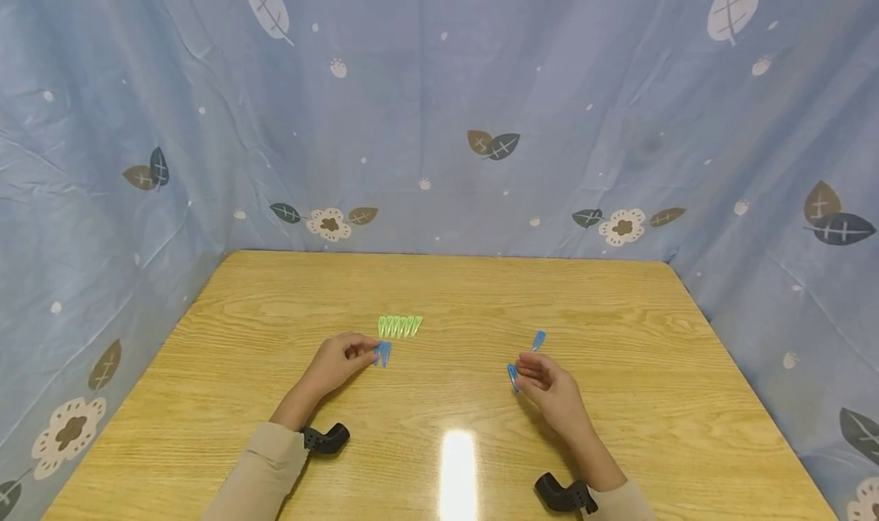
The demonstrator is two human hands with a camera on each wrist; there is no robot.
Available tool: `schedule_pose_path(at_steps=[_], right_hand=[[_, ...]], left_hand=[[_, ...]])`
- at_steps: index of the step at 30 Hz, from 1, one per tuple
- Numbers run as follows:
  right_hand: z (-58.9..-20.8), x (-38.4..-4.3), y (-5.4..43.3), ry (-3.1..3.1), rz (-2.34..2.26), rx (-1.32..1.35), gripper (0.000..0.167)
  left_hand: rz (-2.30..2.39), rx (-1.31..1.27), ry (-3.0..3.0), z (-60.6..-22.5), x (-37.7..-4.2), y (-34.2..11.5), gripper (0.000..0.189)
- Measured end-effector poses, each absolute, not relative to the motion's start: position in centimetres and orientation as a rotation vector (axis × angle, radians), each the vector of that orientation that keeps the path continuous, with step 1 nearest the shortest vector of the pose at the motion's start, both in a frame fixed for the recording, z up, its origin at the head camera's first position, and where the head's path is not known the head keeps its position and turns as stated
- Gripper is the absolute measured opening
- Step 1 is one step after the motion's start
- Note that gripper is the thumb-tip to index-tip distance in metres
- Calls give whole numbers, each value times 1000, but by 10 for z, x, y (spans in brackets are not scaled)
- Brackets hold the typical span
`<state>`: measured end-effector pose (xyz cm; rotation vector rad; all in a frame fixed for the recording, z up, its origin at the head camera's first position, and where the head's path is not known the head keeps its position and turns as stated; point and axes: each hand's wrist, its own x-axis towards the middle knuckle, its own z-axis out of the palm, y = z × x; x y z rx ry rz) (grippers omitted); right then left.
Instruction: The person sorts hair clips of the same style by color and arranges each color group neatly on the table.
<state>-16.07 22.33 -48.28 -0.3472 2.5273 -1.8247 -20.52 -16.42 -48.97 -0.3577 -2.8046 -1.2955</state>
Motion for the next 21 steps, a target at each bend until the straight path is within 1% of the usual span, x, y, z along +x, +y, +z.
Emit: schedule_pose_path(at_steps=[13, 21], right_hand=[[-480, -166, 214, 2762, -1553, -282, 42], [-471, -172, 207, 2862, -1311, -243, 35]], left_hand=[[-1301, -357, -2806, -490, -206, -164, 21], [-1297, -340, -2811, -490, -205, -164, 21]])
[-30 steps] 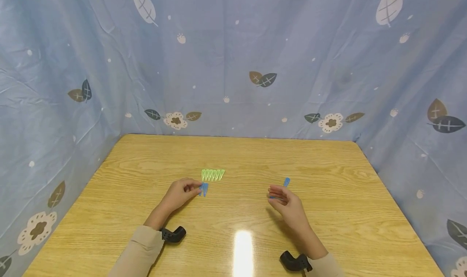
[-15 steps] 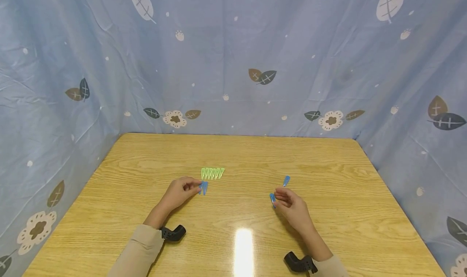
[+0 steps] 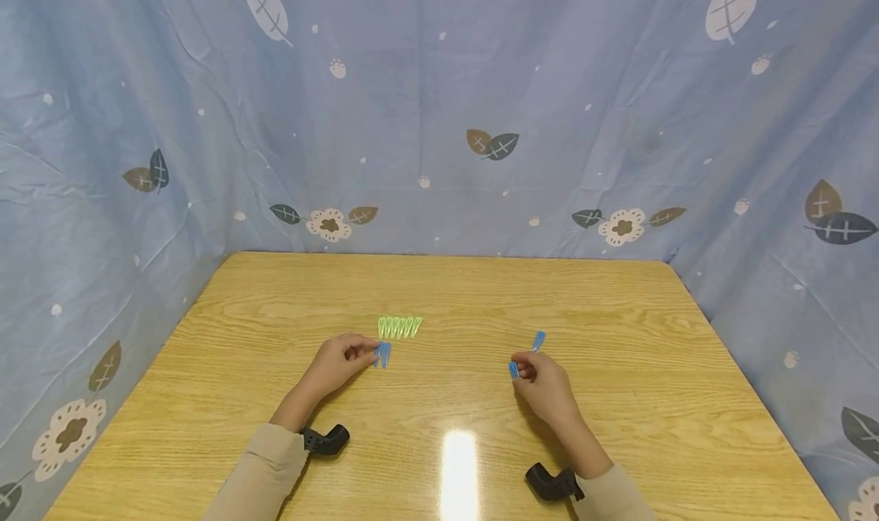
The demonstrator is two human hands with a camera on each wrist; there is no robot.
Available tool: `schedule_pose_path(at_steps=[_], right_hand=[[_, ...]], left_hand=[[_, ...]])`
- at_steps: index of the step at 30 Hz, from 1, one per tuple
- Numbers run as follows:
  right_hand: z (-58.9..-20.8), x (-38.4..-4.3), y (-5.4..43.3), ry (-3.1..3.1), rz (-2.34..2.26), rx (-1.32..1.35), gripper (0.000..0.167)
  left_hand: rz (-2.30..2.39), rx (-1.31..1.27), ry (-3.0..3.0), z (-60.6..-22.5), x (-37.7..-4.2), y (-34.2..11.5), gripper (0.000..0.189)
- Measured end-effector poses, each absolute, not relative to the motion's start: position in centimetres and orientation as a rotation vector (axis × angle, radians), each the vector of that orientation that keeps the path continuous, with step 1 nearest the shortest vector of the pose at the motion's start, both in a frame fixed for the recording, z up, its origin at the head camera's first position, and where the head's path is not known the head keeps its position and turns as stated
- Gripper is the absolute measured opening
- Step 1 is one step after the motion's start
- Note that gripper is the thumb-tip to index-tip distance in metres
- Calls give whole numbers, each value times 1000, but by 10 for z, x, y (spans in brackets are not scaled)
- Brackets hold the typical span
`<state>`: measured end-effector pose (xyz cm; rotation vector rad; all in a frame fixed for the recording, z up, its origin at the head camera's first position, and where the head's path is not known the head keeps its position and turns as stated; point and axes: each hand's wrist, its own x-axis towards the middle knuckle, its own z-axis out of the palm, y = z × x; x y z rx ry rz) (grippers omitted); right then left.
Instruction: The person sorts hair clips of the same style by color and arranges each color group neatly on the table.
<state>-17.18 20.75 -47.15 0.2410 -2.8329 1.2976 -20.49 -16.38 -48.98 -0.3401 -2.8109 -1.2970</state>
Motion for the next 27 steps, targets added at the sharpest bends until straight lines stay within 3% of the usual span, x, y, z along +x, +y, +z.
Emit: schedule_pose_path(at_steps=[14, 27], right_hand=[[-472, -180, 213, -2765, 1704, 77, 38], [-469, -181, 198, -2648, 1780, 54, 34]], left_hand=[[-1308, -334, -2811, -491, -205, -164, 19], [-1303, -350, -2806, -492, -204, -165, 20]])
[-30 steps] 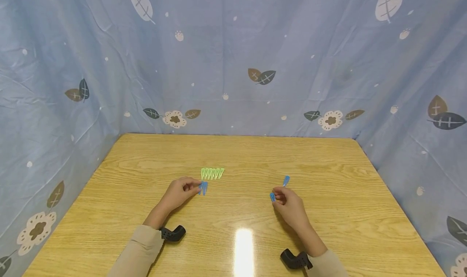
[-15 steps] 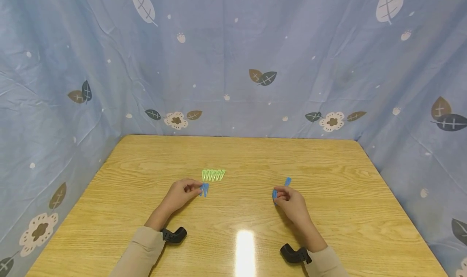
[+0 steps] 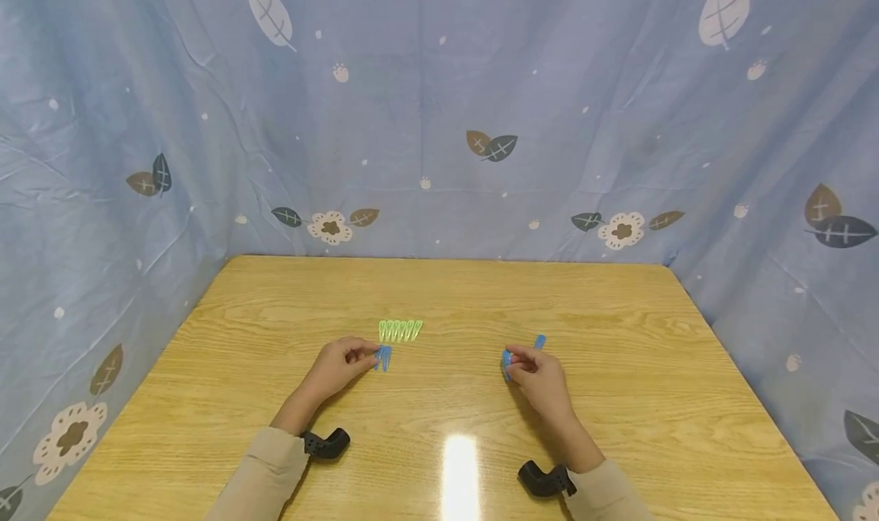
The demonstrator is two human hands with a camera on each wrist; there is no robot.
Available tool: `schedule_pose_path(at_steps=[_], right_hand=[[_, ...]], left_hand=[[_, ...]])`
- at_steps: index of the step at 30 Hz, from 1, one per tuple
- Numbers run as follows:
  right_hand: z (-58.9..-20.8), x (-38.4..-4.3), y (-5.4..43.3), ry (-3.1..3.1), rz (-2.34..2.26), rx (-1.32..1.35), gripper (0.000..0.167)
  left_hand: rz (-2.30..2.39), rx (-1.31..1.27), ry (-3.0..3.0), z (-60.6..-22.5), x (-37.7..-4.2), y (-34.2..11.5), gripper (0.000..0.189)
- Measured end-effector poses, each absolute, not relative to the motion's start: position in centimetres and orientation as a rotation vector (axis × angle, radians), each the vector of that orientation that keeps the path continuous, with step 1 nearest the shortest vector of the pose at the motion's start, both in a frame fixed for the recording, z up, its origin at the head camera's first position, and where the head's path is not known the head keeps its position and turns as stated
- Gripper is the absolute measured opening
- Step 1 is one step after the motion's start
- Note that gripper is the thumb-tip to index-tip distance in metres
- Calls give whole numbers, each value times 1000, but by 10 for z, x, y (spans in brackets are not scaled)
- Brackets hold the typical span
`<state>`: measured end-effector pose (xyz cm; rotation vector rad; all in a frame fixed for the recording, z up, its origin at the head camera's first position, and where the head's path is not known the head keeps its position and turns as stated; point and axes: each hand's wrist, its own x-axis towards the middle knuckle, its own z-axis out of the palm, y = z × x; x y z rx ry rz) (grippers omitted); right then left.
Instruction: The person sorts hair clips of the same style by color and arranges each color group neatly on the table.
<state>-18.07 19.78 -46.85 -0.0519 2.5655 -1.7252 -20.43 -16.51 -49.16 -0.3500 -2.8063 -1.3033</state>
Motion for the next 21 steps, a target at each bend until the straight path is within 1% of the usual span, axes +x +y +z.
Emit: schedule_pose_path(at_steps=[6, 9, 11, 15, 18, 21], right_hand=[[-457, -179, 172, 2516, -1751, -150, 33], [-460, -182, 161, 2500, -1754, -215, 32], [-472, -188, 155, 2501, -1755, -247, 31], [-476, -190, 137, 2483, -1766, -264, 31], [-471, -189, 123, 2445, -1801, -277, 31], [-459, -185, 108, 2411, -1823, -288, 30]], left_hand=[[-1310, -349, -2796, -497, -202, -166, 20], [-1314, -347, -2788, -498, -202, -165, 20], [-1315, -349, -2784, -499, -202, -164, 20], [-1308, -350, -2786, -497, -202, -163, 20], [-1292, -357, -2784, -497, -201, -163, 20], [-1279, -363, -2781, -498, -201, -163, 20]])
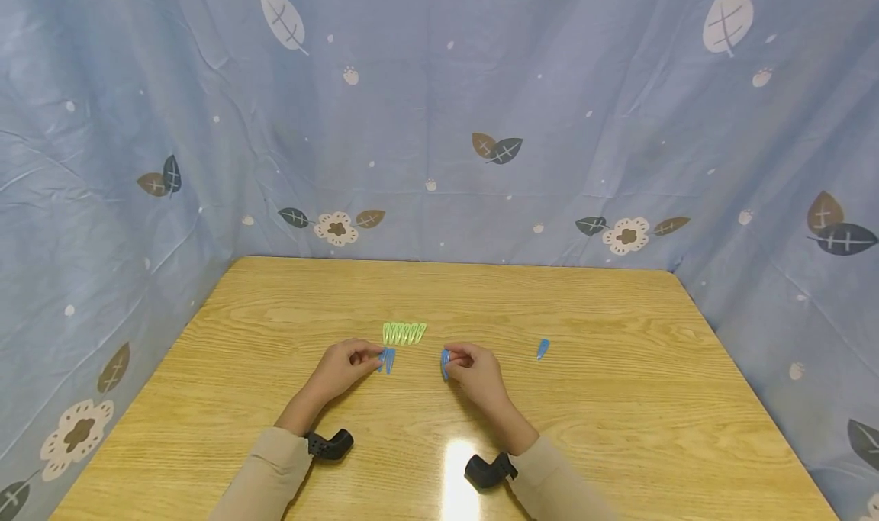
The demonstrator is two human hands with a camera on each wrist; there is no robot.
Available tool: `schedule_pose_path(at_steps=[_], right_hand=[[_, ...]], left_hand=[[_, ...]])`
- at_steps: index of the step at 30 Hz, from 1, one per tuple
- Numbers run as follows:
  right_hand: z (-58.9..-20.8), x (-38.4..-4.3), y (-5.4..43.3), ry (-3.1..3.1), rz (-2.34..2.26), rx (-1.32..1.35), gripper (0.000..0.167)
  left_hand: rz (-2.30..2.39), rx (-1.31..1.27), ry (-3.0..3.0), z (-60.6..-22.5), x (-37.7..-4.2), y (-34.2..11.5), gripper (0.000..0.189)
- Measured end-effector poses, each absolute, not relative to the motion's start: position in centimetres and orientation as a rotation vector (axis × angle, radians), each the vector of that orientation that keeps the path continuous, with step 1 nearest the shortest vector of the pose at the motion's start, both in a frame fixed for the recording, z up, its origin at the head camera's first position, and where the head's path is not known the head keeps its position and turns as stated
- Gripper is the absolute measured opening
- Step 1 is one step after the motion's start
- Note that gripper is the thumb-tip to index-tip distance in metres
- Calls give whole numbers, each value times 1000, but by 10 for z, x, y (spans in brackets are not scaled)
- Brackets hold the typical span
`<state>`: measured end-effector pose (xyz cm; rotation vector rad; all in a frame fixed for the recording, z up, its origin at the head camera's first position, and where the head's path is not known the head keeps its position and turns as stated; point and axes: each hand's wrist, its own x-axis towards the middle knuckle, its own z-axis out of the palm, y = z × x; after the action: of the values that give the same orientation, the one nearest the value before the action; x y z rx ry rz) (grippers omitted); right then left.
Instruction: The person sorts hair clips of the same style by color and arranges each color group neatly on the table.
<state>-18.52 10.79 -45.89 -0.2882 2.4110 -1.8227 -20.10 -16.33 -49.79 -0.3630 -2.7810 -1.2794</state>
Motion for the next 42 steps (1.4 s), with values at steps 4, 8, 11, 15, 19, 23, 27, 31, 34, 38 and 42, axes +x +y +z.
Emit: schedule_pose_path(at_steps=[4, 8, 11, 15, 19, 23, 27, 31, 34, 38, 42], right_hand=[[-448, -182, 90, 2400, -1832, -294, 30], [-465, -190, 74, 2415, -1847, -258, 29], [-480, -198, 65, 2442, -1830, -261, 29], [-488, -204, 52, 2442, -1822, -317, 29], [-489, -205, 42, 2457, -1798, -346, 29], [-488, -206, 33, 2510, -1760, -348, 28], [-486, -206, 27, 2574, -1730, -320, 27], [-484, -206, 23, 2641, -1659, -315, 27], [-481, -206, 20, 2681, -1603, -323, 27], [-477, -205, 18, 2701, -1552, -320, 27], [-474, -204, 18, 2686, -1538, -325, 25]], left_hand=[[-1274, -365, -2776, -497, -201, -163, 20], [-1277, -397, -2745, -497, -200, -163, 19], [-1274, -443, -2708, -498, -199, -164, 20], [-1281, -441, -2703, -499, -200, -164, 20], [-1289, -402, -2735, -497, -201, -164, 20], [-1287, -385, -2756, -497, -201, -164, 20], [-1290, -379, -2770, -497, -202, -163, 20], [-1292, -378, -2769, -496, -201, -163, 19], [-1296, -377, -2764, -495, -201, -163, 19], [-1289, -380, -2761, -495, -201, -163, 18], [-1292, -381, -2760, -495, -201, -163, 18]])
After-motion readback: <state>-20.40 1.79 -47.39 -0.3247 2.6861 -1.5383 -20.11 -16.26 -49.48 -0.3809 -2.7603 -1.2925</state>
